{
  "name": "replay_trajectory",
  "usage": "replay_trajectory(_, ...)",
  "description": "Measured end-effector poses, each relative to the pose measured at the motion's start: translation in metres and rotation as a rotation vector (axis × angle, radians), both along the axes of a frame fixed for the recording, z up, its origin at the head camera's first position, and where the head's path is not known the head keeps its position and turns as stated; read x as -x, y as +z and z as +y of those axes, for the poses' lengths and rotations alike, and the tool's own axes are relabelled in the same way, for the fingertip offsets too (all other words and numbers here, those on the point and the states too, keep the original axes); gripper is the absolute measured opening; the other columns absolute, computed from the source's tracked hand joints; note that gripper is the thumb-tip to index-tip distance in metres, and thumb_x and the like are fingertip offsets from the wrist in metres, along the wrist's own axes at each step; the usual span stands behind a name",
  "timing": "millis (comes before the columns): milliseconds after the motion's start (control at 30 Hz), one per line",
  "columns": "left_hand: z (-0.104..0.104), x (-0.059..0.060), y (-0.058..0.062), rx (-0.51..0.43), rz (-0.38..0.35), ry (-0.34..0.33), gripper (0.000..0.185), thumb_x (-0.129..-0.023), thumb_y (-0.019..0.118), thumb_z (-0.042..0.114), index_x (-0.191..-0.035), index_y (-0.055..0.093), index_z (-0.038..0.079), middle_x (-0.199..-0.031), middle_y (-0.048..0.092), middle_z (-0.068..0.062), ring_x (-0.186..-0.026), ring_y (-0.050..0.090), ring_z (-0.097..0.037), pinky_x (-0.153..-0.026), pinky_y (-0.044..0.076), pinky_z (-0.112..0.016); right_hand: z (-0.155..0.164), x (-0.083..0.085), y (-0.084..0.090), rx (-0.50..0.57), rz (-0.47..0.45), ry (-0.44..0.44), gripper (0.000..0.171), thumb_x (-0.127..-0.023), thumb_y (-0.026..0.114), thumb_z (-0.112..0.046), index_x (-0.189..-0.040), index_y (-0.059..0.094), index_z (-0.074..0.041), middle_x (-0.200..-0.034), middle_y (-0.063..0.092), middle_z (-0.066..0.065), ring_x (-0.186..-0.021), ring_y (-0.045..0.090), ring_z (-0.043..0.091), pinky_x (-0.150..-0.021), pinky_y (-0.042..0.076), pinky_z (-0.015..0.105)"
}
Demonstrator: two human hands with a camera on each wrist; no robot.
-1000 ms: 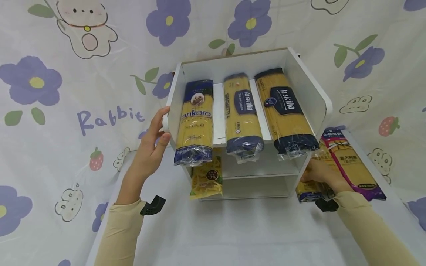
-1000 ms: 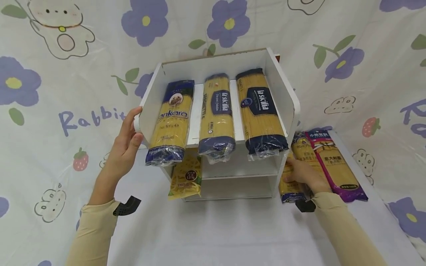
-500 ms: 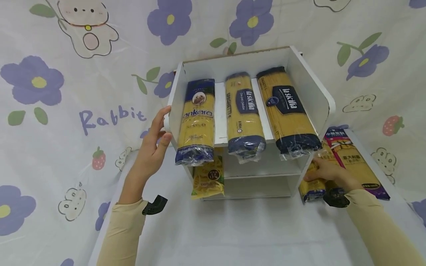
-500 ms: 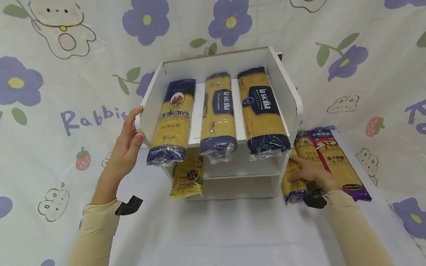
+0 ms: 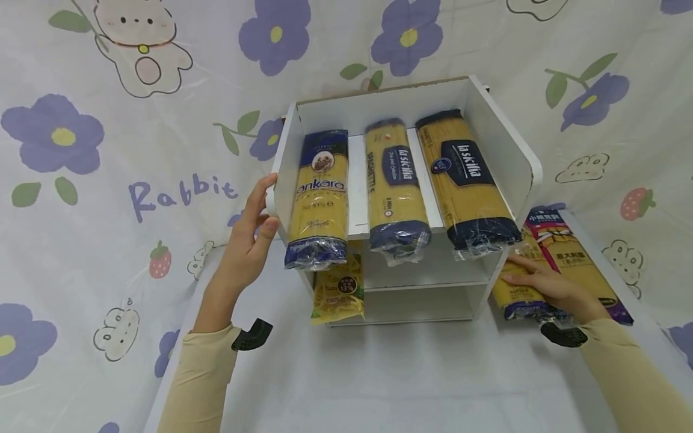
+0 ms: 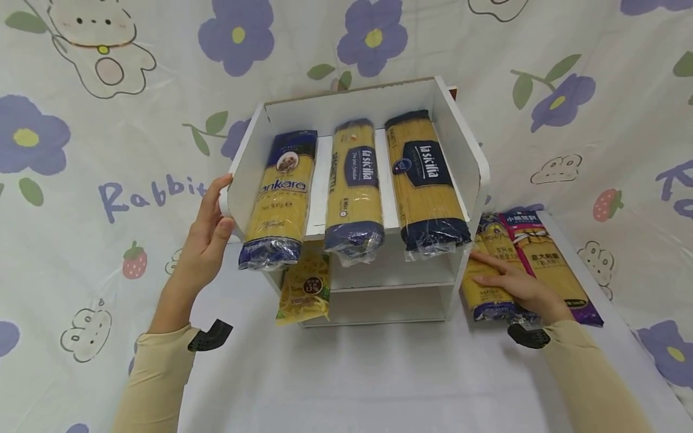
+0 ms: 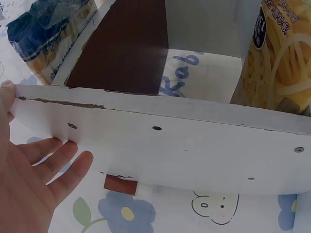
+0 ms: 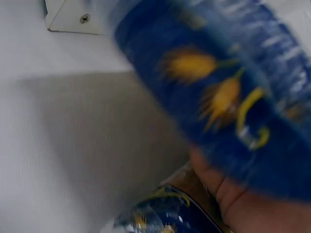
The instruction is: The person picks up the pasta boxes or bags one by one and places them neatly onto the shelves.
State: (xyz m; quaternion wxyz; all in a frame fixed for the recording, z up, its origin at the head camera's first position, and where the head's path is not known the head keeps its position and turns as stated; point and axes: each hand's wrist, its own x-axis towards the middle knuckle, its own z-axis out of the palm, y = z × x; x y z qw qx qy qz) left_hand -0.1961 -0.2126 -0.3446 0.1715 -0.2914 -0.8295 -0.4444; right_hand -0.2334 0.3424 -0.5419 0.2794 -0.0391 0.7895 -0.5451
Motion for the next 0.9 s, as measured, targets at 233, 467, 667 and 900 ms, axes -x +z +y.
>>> replay_trajectory(233, 0.000, 0.001, -0.001, -0.015, -0.008, -0.003, 0.063, -0.102, 0.042, 0.048, -0.157, 0.020, 0.028, -0.162, 0.030, 0.005, -0.130, 0.054, -0.031, -0.102, 0.049, -0.056, 0.009, -0.005, -0.002, 0.057, -0.007, 0.032, 0.061, -0.106, 0.044, -0.031, -0.159, 0.014, -0.032, -0.121, 0.045, -0.010, -0.093, 0.059, 0.007, -0.080, 0.053, 0.026)
replay_trajectory(467, 0.000, 0.000, -0.002, -0.010, -0.002, -0.001, 0.061, -0.104, 0.042, 0.043, -0.157, 0.019, 0.027, -0.164, 0.025, 0.007, -0.139, 0.047, -0.029, -0.105, 0.047, -0.055, 0.023, -0.001, -0.020, 0.140, -0.125, 0.076, 0.072, -0.103, 0.051, -0.016, -0.156, 0.012, -0.046, -0.131, 0.043, -0.008, -0.105, 0.065, 0.012, -0.090, 0.057, 0.035)
replay_trajectory(667, 0.001, 0.000, -0.003, -0.013, 0.003, 0.003, 0.061, -0.103, 0.042, 0.044, -0.157, 0.019, 0.027, -0.164, 0.024, 0.007, -0.143, 0.043, -0.028, -0.106, 0.046, -0.055, 0.013, -0.012, -0.022, 0.129, 0.048, 0.006, 0.072, -0.099, 0.059, -0.015, -0.158, 0.022, -0.033, -0.151, 0.025, 0.013, -0.105, 0.061, 0.004, -0.088, 0.055, 0.024)
replay_trajectory(900, 0.000, 0.001, -0.004, -0.004, 0.010, 0.012, 0.066, -0.100, 0.040, 0.055, -0.157, 0.020, 0.028, -0.164, 0.024, 0.008, -0.146, 0.038, -0.028, -0.105, 0.047, -0.056, 0.000, -0.028, 0.009, 0.050, 0.194, -0.136, 0.077, -0.098, 0.062, -0.017, -0.158, 0.019, -0.036, -0.144, 0.028, 0.013, -0.102, 0.050, 0.003, -0.082, 0.051, 0.019)
